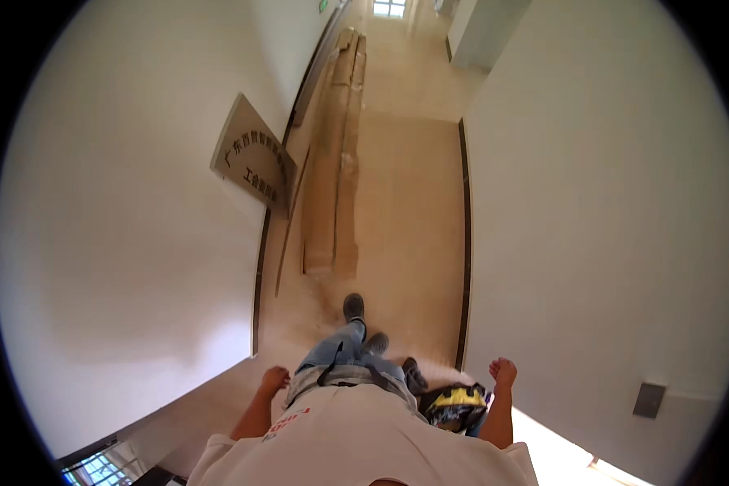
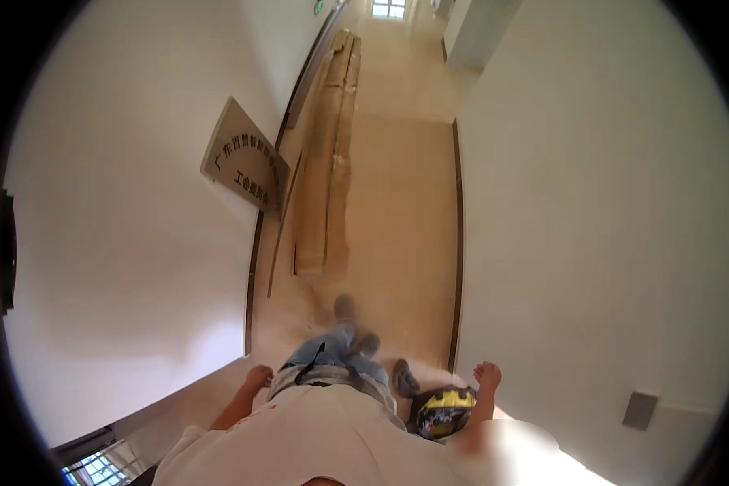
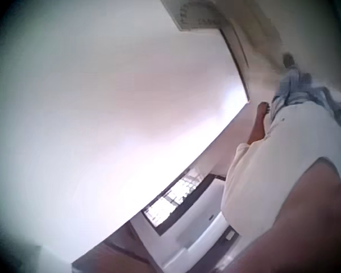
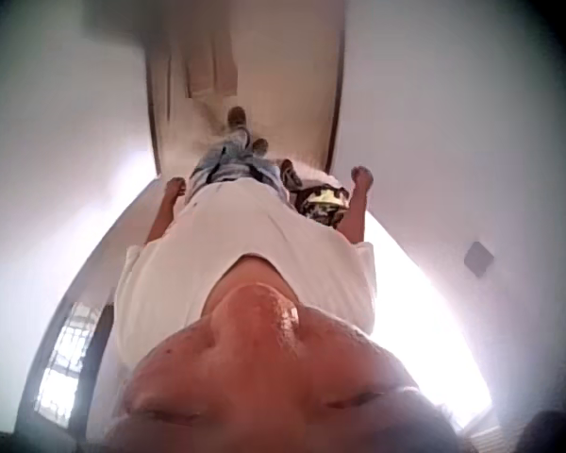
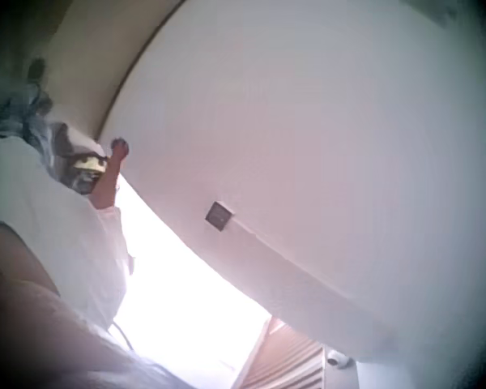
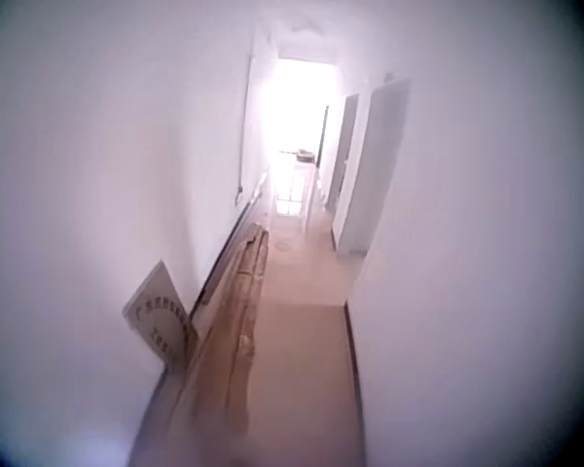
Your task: The person unboxes wooden strips in a hallway, carries several strips into a room, and uses a miter saw to cut the ends off the wooden strips one by one.
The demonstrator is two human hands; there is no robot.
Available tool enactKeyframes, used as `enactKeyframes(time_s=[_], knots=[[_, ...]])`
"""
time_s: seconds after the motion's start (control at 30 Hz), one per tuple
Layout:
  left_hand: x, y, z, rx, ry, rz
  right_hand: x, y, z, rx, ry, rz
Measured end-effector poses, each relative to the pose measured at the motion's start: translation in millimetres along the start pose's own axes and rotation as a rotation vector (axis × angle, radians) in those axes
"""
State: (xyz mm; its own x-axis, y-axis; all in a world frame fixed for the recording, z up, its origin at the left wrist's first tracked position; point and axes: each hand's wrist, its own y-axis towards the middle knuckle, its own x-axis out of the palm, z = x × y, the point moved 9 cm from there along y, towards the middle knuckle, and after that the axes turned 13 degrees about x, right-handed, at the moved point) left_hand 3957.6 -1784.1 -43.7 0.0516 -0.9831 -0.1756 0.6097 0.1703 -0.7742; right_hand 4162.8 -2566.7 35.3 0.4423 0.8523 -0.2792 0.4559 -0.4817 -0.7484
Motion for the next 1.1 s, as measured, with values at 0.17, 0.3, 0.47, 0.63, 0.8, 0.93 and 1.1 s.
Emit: enactKeyframes(time_s=[0.17,0.3,0.47,0.63,0.8,0.93,1.1], knots=[[38,42,28,-0.212,0.018,-0.027,132,8,-87,-0.078,-0.225,-0.125],[40,124,126,0.366,0.276,-0.090,224,22,-83,-0.268,-0.709,-0.364],[36,192,228,0.139,-0.152,0.088,223,8,-22,0.228,-0.485,-0.470],[10,262,318,0.170,-0.081,0.162,185,92,-20,0.207,-0.977,-0.340],[78,352,423,0.060,-0.215,0.116,138,245,-89,0.132,-1.179,-0.250],[66,326,467,0.037,-0.042,0.129,263,219,-243,0.407,-0.245,-0.130],[114,388,619,0.297,-0.135,0.156,384,297,-485,0.030,-0.473,-0.291]])
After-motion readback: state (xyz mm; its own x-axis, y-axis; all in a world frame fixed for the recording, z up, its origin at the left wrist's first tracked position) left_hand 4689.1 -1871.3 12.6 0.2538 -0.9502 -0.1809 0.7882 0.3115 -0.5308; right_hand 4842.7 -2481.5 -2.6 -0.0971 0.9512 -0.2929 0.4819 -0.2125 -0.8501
